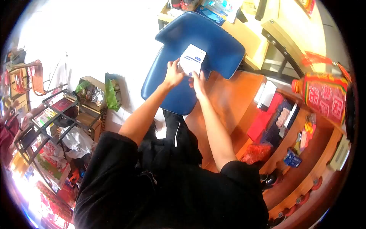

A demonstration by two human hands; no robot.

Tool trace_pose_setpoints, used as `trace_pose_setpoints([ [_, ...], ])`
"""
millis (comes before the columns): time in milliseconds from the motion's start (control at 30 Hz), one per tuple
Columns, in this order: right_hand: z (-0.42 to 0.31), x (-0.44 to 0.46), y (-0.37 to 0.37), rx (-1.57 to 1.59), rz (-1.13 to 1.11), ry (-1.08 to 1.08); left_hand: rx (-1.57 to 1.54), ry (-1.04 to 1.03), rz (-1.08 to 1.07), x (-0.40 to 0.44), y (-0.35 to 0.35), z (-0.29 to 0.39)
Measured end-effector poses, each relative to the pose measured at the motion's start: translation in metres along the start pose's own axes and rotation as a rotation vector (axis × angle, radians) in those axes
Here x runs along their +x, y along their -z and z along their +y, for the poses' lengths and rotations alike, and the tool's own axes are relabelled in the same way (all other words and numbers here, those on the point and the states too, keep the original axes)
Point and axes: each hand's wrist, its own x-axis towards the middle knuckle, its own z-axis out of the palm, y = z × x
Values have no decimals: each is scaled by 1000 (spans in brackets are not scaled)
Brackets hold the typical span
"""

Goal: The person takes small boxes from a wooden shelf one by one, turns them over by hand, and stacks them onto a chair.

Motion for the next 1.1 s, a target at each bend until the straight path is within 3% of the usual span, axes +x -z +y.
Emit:
trace_pose_setpoints([
  [200,-12,89,14,-145,-18,-90,20,-25,-75,92,-36,3],
  [300,-4,98,17,-125,-36,-138,-87,6,-140,100,-44,-6],
  [467,-1,82,24,15,7,-25,46,123,-139,77,-17,-43],
  [567,46,47,42,84,72,40,46,268,-149,17,20,-101],
  [633,96,12,57,-231,230,239,121,384,-344,-33,56,-169],
  [667,111,-16,64,-127,188,55,-152,432,-199,-74,72,-180],
  [700,136,-41,73,-138,136,57,88,442,-275,-111,95,-207],
  [733,137,-80,74,-134,125,-86,288,476,-356,-146,125,-200],
  [800,170,-147,80,-147,113,-148,124,708,-355,-221,154,-267],
  [833,195,-179,85,-217,93,-110,380,608,-446,-253,172,-287],
  [867,199,-213,84,-236,96,-50,397,604,-337,-286,185,-303],
  [900,209,-243,77,-166,232,-171,468,489,-323,-312,199,-308],
  [933,208,-276,70,-161,348,-275,322,628,-228,-334,202,-348],
  [967,219,-301,67,-111,417,-254,324,658,-312,-341,218,-323],
  [1000,226,-327,60,-59,481,-239,77,788,-218,-354,227,-317],
  [1033,245,-349,56,0,551,-275,-110,736,-119,-366,235,-312],
  [1067,261,-366,51,64,614,-313,0,720,-162,-366,247,-297],
  [1100,277,-382,44,87,637,-292,-92,697,-117,-372,256,-278],
])
